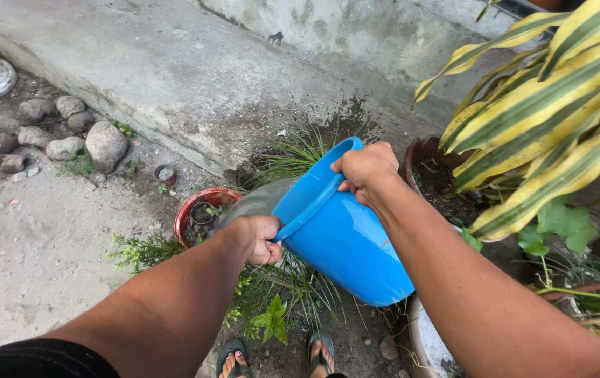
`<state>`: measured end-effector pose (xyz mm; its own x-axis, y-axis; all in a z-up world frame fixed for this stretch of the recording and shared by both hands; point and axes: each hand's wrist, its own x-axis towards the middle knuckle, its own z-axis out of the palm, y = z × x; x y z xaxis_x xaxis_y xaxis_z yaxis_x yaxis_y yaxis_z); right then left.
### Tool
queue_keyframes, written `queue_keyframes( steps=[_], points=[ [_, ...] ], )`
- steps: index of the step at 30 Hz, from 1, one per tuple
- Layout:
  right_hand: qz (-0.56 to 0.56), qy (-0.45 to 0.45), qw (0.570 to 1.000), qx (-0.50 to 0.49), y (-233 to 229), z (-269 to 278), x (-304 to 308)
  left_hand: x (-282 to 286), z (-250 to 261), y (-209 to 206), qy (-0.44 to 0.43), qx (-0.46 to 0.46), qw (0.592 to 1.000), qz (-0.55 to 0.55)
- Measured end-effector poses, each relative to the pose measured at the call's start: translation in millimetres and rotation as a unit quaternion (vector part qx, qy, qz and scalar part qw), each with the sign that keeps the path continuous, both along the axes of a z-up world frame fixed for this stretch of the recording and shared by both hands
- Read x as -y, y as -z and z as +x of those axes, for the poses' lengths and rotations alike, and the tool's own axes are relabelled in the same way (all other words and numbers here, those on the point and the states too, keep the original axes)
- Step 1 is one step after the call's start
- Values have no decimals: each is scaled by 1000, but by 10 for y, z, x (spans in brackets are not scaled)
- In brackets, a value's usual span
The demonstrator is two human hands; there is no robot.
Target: The person fills a bucket with soapy water from a basin, carries it to various potted plants, and pours the water into the pots.
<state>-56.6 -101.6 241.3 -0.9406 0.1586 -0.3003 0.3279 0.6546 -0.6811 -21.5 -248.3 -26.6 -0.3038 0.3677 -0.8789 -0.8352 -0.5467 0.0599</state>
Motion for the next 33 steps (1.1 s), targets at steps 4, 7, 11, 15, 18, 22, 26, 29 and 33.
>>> queue_keyframes(
  steps=[4, 7, 11, 15, 18, 22, 26, 29, 33],
  points=[
    [-118, 41, 992, -27, 83, -59, -433, -264, 4, -445, -25, -48, 991, -125],
    [-180, 97, 979, -22, 215, -23, -967, -532, -23, -850, 7, -99, 967, -235],
    [-247, 213, 945, 3, 410, 287, -1686, -952, -163, -1126, 91, -152, 921, -348],
    [-280, 329, 902, -7, 422, 562, -2327, -1647, -386, -981, 227, -200, 897, -323],
    [-279, 372, 885, -38, 282, 716, -2848, -2339, -554, -714, 311, -185, 900, -243],
    [-223, 386, 889, -106, 35, 597, -3499, -3328, -878, -381, 408, -111, 900, -102],
    [-103, 368, 917, -111, -331, 277, -3969, -4122, -1122, -354, 422, -54, 903, 57],
    [-3, 333, 938, -91, -631, -50, -4231, -4618, -1366, -521, 384, -36, 919, 84],
    [62, 283, 955, -64, -934, -508, -4533, -5104, -1742, -683, 333, -106, 933, 86]
  ],
)
